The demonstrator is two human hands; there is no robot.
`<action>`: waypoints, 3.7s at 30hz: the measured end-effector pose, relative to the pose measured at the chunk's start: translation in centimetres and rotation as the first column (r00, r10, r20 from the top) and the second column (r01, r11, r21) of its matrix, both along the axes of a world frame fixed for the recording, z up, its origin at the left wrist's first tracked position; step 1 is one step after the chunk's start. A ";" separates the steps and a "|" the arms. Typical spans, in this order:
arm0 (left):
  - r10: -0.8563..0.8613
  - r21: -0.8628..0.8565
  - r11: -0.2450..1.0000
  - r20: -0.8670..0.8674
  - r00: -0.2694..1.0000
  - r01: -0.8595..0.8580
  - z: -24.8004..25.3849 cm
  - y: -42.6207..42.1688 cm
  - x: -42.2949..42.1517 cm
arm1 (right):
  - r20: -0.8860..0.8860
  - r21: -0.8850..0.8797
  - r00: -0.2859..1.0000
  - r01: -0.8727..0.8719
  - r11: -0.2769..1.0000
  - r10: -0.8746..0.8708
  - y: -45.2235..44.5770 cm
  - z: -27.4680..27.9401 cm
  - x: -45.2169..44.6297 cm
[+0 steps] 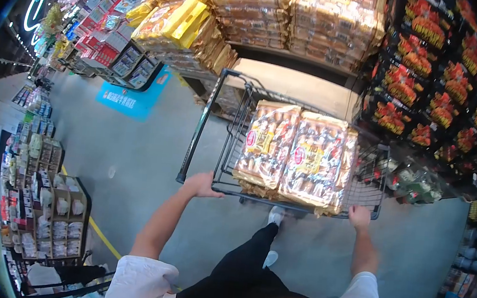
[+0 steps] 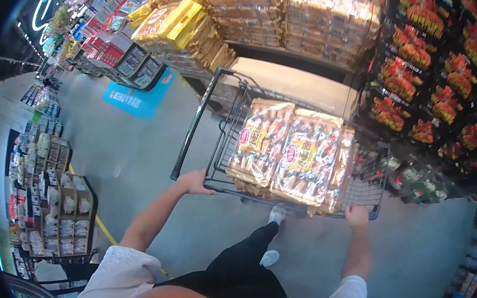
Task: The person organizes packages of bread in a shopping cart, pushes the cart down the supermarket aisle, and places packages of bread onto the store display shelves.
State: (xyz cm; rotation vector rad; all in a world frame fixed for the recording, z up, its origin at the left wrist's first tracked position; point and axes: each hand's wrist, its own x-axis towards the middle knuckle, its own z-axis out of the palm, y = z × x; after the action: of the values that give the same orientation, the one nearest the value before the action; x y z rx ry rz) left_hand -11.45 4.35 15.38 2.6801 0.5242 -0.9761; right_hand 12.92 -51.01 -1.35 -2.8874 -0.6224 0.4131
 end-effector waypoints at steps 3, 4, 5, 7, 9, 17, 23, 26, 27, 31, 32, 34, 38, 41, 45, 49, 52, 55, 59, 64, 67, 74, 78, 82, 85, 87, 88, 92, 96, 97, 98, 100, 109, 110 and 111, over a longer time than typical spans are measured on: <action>0.024 -0.020 1.000 -0.005 1.000 -0.024 -0.1 0.1 -0.3 | 0.021 0.004 0.996 0.092 0.996 -0.092 -0.5 -2.5 -1.3; 0.034 -0.027 0.999 0.010 0.999 -0.033 -0.1 0.3 -0.3 | 0.114 -0.020 0.988 0.111 0.994 -0.108 -0.2 -2.9 -1.8; 0.044 -0.033 0.999 0.021 0.999 -0.043 -0.2 0.7 -0.2 | 0.138 -0.014 0.979 0.155 0.988 -0.151 0.3 -2.5 -2.8; 0.047 -0.049 0.998 0.023 0.999 -0.046 -0.5 1.0 -0.6 | 0.062 0.019 0.968 0.242 0.970 -0.242 2.2 -0.1 -5.9; 0.057 -0.060 0.997 0.013 0.998 -0.056 0.0 0.7 -0.4 | 0.056 0.159 0.941 0.321 0.933 -0.333 3.9 1.3 -8.6; -0.004 -0.061 0.998 -0.145 0.989 -0.005 -3.3 2.0 0.6 | -0.267 0.543 0.807 0.577 0.610 -0.526 5.5 4.9 -11.2; -0.049 -0.418 0.881 0.387 0.921 0.222 11.4 -5.4 10.9 | -0.101 0.886 0.936 0.239 0.398 -0.338 4.8 26.0 -2.0; -0.078 -0.328 0.722 0.836 0.543 0.609 28.8 -12.8 14.0 | 0.288 0.863 0.890 -0.081 0.498 -0.354 6.1 43.8 -2.4; -0.020 -0.284 0.660 0.919 0.395 0.696 33.3 -14.3 13.8 | 0.428 0.847 0.840 -0.245 0.473 -0.332 6.3 47.9 -3.0; 0.103 0.210 0.361 0.960 -0.262 0.909 44.4 -16.9 13.3 | 0.919 0.380 0.355 -0.912 0.152 -0.170 7.9 59.0 -6.1; 0.144 0.358 0.282 0.902 -0.408 0.890 45.9 -17.6 12.9 | 0.968 0.236 0.217 -0.958 0.164 -0.127 7.8 60.9 -6.8; 0.254 0.420 0.268 0.838 -0.484 0.867 47.9 -18.6 11.4 | 0.993 0.093 0.078 -0.980 0.176 -0.089 8.4 62.8 -7.8; 0.249 0.432 0.296 0.826 -0.506 0.852 48.1 -21.6 12.8 | 0.998 0.034 0.022 -0.977 0.212 -0.056 9.1 63.8 -8.8; 0.228 0.415 0.322 0.838 -0.495 0.851 47.9 -23.4 14.8 | 0.999 0.041 0.033 -0.971 0.237 -0.039 9.4 64.3 -9.1; 0.237 0.440 0.326 0.819 -0.522 0.837 47.1 -22.0 13.1 | 0.999 0.026 0.017 -0.970 0.241 -0.041 9.1 64.0 -10.1; 0.272 0.432 0.352 0.802 -0.532 0.830 46.3 -20.8 11.7 | 0.998 0.052 0.042 -0.966 0.252 -0.045 9.1 63.7 -10.1; 0.314 0.412 0.389 0.781 -0.540 0.824 45.2 -19.9 10.9 | 0.992 0.096 0.072 -0.962 0.257 -0.100 8.8 62.8 -10.3; 0.373 0.233 0.474 0.821 -0.433 0.849 42.0 -18.9 11.3 | 0.955 0.248 0.192 -0.935 0.254 -0.224 8.2 59.6 -9.9; 0.198 -0.401 0.757 0.893 0.403 0.516 26.1 -16.3 15.2 | 0.500 0.856 0.818 -0.417 0.307 -0.283 8.1 46.5 -6.5; -0.433 -0.103 0.850 0.422 0.797 0.516 -1.4 -7.1 7.2 | -0.270 0.207 0.934 0.294 0.933 -0.234 0.1 12.5 -13.4; -0.364 -0.066 0.896 0.457 0.812 0.439 -4.2 -5.2 0.3 | -0.666 -0.207 0.525 0.553 0.807 -0.530 -3.6 -2.0 -27.8; -0.377 -0.217 0.895 0.100 0.921 0.390 -3.1 -5.1 2.4 | -0.761 -0.348 0.146 0.730 0.588 -0.632 -6.0 0.4 -39.3; -0.386 -0.238 0.881 0.142 0.912 0.410 -2.9 -5.6 3.4 | -0.764 -0.274 0.162 0.795 0.541 -0.625 -4.8 0.5 -38.1; -0.476 -0.195 0.827 0.258 0.841 0.528 -5.3 -4.7 2.9 | -0.764 -0.210 0.218 0.806 0.553 -0.607 -3.7 0.7 -35.8; -0.459 -0.228 0.830 0.235 0.856 0.508 -5.8 -4.1 2.9 | -0.762 -0.175 0.259 0.801 0.573 -0.594 -3.1 0.7 -34.5; -0.452 -0.229 0.830 0.260 0.853 0.509 -6.4 -3.7 2.2 | -0.760 -0.161 0.281 0.792 0.588 -0.587 -2.8 0.5 -33.9; -0.455 -0.252 0.814 0.282 0.845 0.523 -6.6 -3.2 1.7 | -0.758 -0.159 0.290 0.786 0.597 -0.584 -2.7 0.5 -33.7; -0.485 -0.309 0.764 0.304 0.820 0.567 -3.8 -1.3 1.5 | -0.755 -0.147 0.326 0.761 0.631 -0.569 -1.1 0.1 -31.9; -0.535 -0.182 0.788 0.273 0.800 0.589 1.3 -2.2 0.8 | -0.745 -0.140 0.379 0.716 0.684 -0.549 -0.1 -0.8 -29.6; -0.543 -0.138 0.800 0.249 0.802 0.584 1.0 -2.7 0.9 | -0.737 -0.131 0.406 0.698 0.704 -0.540 -0.1 -1.1 -28.6; -0.553 -0.095 0.808 0.222 0.804 0.582 0.6 -3.1 0.8 | -0.730 -0.135 0.428 0.673 0.727 -0.532 0.1 -1.2 -27.8; -0.587 -0.046 0.798 0.170 0.792 0.601 -0.1 -2.8 0.5 | -0.713 -0.139 0.484 0.612 0.778 -0.508 0.2 -0.7 -25.4; -0.706 -0.109 0.675 0.194 0.682 0.730 -1.1 -1.1 1.3 | -0.379 0.024 0.815 0.482 0.876 -0.438 7.6 5.9 -11.3; -0.697 -0.111 0.681 0.203 0.688 0.723 -2.0 -0.9 1.3 | -0.520 -0.024 0.750 0.465 0.885 -0.408 8.7 7.9 -10.0; -0.688 -0.108 0.690 0.208 0.695 0.715 -2.7 -0.4 1.2 | -0.520 0.002 0.775 0.420 0.907 -0.358 9.2 7.0 -9.5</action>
State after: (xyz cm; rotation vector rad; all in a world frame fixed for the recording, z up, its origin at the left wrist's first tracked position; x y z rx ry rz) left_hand -10.20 3.90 12.67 2.7639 -0.6768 -0.8951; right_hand 3.43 -41.76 5.66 -2.5214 0.0466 0.9860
